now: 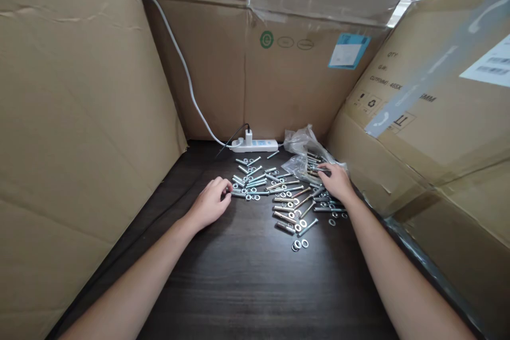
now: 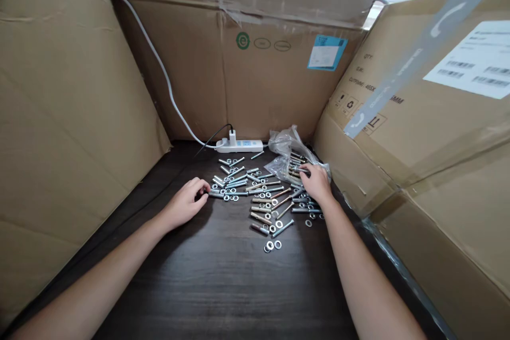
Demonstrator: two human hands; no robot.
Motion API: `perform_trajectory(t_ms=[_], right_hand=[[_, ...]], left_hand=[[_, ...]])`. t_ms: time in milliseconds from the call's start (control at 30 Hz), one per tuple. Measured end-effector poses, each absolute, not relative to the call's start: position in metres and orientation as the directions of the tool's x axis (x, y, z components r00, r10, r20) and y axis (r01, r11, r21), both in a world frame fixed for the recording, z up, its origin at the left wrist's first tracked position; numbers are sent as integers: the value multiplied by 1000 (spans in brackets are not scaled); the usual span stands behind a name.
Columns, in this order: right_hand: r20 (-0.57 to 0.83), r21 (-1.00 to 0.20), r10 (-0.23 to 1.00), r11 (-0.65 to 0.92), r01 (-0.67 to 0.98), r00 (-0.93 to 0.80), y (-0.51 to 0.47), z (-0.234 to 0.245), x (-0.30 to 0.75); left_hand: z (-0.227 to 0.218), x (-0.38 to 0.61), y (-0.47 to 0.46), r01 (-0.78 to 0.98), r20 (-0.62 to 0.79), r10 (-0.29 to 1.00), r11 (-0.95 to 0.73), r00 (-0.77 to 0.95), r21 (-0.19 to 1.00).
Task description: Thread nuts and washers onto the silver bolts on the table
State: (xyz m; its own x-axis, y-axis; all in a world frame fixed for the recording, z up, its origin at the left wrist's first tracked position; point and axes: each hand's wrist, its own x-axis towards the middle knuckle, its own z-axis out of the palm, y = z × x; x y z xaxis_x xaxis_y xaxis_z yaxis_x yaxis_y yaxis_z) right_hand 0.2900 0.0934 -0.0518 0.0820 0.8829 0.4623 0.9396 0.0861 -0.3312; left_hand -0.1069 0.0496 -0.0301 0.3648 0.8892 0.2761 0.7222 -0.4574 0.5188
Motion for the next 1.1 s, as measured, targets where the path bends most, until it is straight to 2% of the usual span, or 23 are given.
perform_trajectory(t_ms=[133, 267, 400, 533, 733, 900, 1100], right_hand=[[468, -348, 880, 101, 932, 80, 88, -53, 288], [546, -324, 836, 147, 935, 58, 77, -36, 272], [548, -284, 832, 281, 917, -85, 58, -17, 216], [450, -208, 836, 441, 873, -315, 38, -15, 147], [379, -61, 843, 435, 899, -382, 30, -26, 119], [368, -48, 833, 462, 886, -414, 30, -29, 120], [365, -37, 828, 471, 881, -427, 31, -33, 120]], left_hand=[[-32, -109, 51, 719, 260, 887, -461, 381, 520], [-35, -109, 51, 717, 270, 881, -473, 388, 512], [-35, -110, 49, 721, 275, 866, -499, 417, 480], [-34, -109, 47, 736, 273, 866, -500, 419, 456], [-34, -108, 44, 758, 258, 864, -502, 431, 416], [-36, -107, 44, 770, 244, 861, -509, 447, 384], [-34, -103, 44, 751, 283, 855, -517, 434, 410]])
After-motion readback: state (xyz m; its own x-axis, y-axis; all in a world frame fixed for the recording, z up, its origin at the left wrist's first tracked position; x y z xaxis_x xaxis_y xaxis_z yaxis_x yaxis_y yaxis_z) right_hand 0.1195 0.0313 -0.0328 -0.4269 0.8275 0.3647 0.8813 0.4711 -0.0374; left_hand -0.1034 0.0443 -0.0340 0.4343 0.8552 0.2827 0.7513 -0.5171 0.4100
